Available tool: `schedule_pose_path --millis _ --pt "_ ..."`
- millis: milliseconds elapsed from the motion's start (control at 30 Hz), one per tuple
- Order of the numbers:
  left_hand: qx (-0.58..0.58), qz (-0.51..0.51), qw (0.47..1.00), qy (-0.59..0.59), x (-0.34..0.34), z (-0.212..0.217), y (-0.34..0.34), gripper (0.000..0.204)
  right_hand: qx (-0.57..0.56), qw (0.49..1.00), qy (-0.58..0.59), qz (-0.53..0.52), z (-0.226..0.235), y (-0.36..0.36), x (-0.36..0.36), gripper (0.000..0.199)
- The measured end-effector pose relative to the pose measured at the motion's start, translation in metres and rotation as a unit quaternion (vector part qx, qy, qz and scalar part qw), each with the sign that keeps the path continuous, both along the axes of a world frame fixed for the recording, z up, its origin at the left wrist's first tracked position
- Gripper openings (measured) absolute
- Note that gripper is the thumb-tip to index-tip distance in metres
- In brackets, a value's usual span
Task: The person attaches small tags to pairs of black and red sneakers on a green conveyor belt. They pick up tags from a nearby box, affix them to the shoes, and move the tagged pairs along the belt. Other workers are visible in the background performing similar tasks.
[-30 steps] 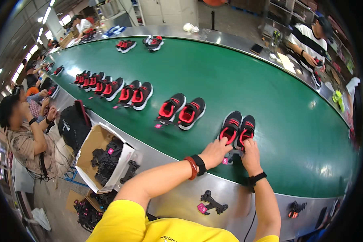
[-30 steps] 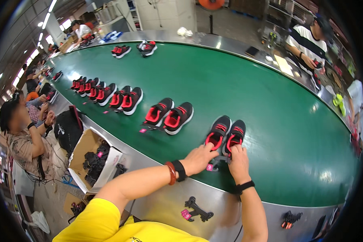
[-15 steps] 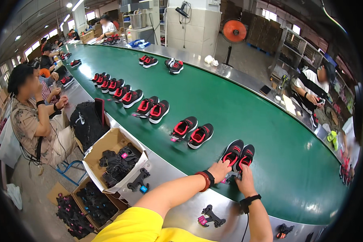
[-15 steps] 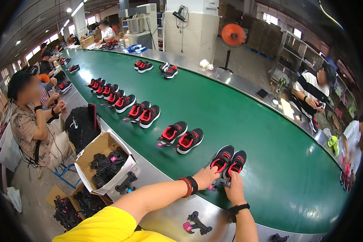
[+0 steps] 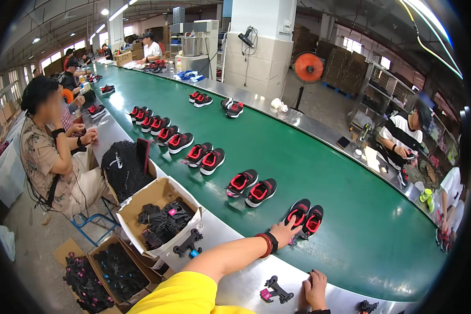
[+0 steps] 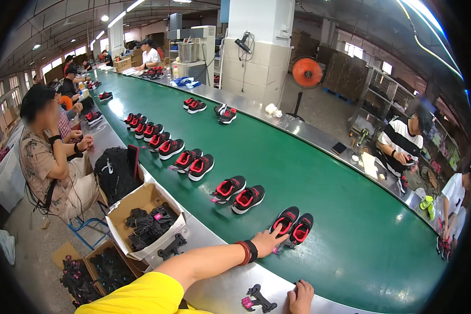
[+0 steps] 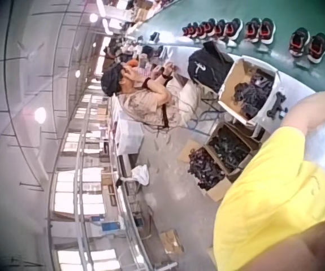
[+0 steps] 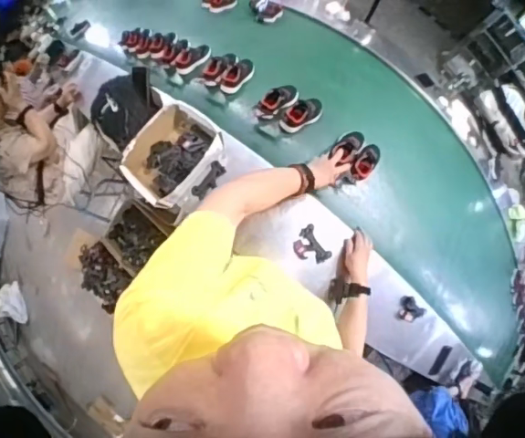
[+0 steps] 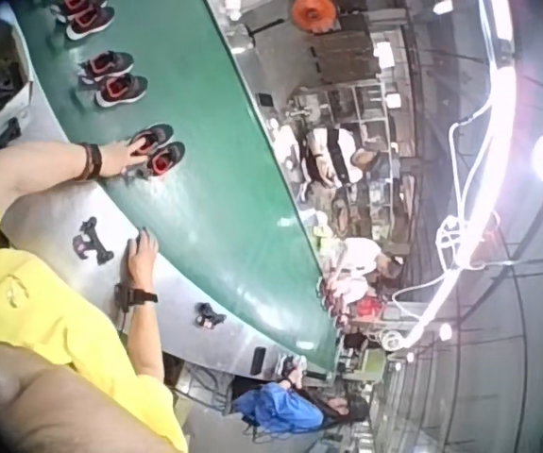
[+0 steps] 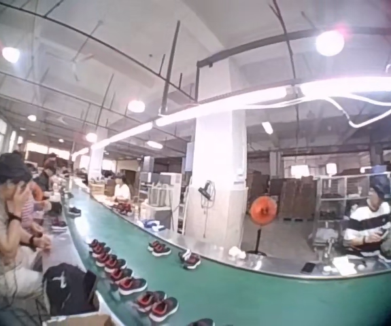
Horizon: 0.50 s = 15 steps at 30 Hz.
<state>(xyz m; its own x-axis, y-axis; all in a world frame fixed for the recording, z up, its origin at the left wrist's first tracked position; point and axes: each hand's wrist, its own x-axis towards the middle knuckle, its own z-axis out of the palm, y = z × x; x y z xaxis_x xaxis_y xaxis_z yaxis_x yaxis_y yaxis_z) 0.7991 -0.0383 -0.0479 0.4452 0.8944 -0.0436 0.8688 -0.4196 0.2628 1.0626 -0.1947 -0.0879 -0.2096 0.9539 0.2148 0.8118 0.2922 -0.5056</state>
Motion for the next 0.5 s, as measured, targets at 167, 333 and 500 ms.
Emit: schedule_pose_path --millis 167,333,500 --pt "0.18 0.003 0.983 -0.037 -0.007 0.024 -0.055 0.068 -0.025 1.0 0.003 0.005 0.002 0.004 0.006 0.036" --pt "0.043 -0.057 0.902 -0.426 -0.015 0.019 -0.138 0.045 -0.064 0.997 0.022 -0.025 0.011 0.0 0.004 0.039" --pt "-0.096 0.006 0.866 -0.491 -0.031 -0.002 -0.178 0.023 -0.101 0.985 0.127 -0.059 0.012 0.0 0.007 0.036"
